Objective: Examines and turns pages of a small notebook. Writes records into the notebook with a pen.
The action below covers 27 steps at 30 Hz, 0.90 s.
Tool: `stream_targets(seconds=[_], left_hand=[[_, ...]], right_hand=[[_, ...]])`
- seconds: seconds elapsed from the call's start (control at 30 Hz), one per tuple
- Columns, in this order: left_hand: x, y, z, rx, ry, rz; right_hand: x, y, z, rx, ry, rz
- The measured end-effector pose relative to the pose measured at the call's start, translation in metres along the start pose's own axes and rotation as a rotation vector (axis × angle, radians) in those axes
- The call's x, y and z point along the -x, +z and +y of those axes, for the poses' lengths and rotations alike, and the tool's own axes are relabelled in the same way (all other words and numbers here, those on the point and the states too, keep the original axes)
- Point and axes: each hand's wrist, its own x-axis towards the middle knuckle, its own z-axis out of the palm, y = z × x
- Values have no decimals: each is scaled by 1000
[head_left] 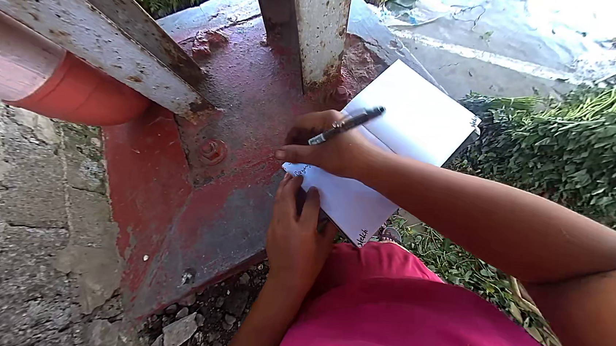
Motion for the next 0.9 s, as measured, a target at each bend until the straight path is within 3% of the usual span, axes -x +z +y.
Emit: stream_targets(seconds=[0.13,0.27,0.6,0.9], left_hand=[[0,-1,-1,-33,18,-20],[0,-1,-1,-36,25,-32],[0,-1,-2,-52,33,-13],[2,0,-3,-68,34,-20]], right_hand=[[-7,12,1,117,44,18],[-2,16,8,141,-35,116],[-2,18,7,256,-14,62],[-1,21,7,279,-9,126]])
